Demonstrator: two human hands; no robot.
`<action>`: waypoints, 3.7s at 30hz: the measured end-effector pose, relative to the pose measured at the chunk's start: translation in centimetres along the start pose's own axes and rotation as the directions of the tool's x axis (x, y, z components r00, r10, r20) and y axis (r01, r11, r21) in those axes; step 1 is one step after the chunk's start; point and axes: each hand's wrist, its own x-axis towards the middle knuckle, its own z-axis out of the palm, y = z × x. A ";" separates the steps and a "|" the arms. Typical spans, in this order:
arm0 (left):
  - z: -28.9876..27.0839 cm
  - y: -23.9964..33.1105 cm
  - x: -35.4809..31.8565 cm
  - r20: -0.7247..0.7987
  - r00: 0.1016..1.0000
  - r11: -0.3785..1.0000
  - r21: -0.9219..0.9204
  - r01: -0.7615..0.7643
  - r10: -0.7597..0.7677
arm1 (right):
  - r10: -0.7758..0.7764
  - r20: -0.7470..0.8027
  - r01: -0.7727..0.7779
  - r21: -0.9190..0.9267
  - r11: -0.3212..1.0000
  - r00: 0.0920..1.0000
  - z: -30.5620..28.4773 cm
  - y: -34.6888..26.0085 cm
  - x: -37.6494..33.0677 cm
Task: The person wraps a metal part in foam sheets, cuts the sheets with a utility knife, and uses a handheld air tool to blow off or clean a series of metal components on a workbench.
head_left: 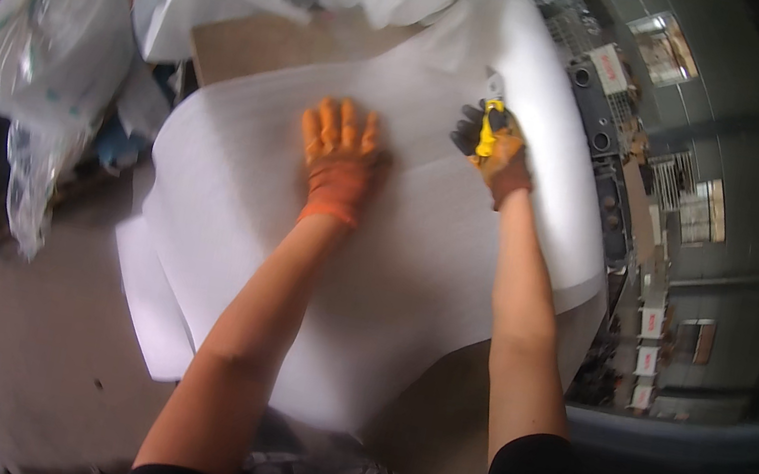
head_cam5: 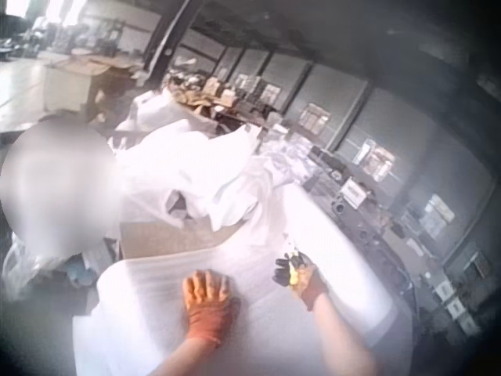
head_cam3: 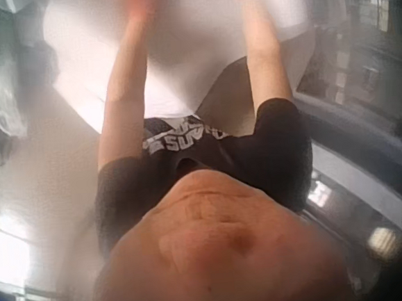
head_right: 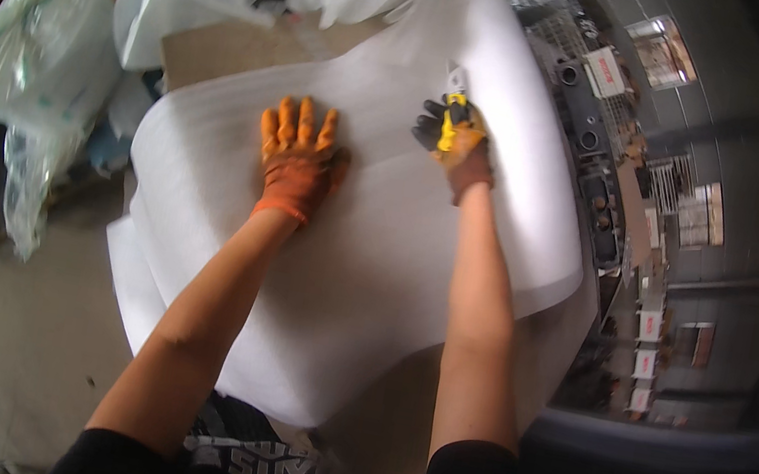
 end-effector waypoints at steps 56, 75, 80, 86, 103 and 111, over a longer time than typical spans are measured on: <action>5.2 1.5 9.3 0.251 0.817 0.743 0.342 -0.576 0.519 | -0.108 -0.672 -0.670 -0.740 0.059 0.732 -18.8 0.6 -52.0; -5.3 -1.7 -6.5 0.325 0.847 0.896 -0.002 -0.444 0.420 | -0.385 -0.581 0.651 0.360 0.668 0.717 -15.7 -5.2 -24.8; -5.9 0.2 -6.7 0.145 0.887 0.895 -0.165 -0.414 0.438 | -0.734 -0.612 0.839 -0.202 0.505 0.294 -27.4 -15.1 -24.2; -5.0 -3.7 0.8 0.290 0.929 0.789 -0.503 0.354 -0.231 | -0.636 -0.630 0.855 0.088 0.511 0.446 -27.9 -20.0 -24.5; 1.5 15.8 7.1 0.463 0.813 0.171 -0.886 0.431 0.353 | -0.323 -0.679 0.601 0.218 0.769 0.659 -13.5 6.3 -24.4; -3.0 20.4 13.7 0.421 0.385 0.369 -0.907 0.204 0.821 | -0.462 -0.721 0.076 -0.499 0.863 0.517 -9.0 6.8 -31.0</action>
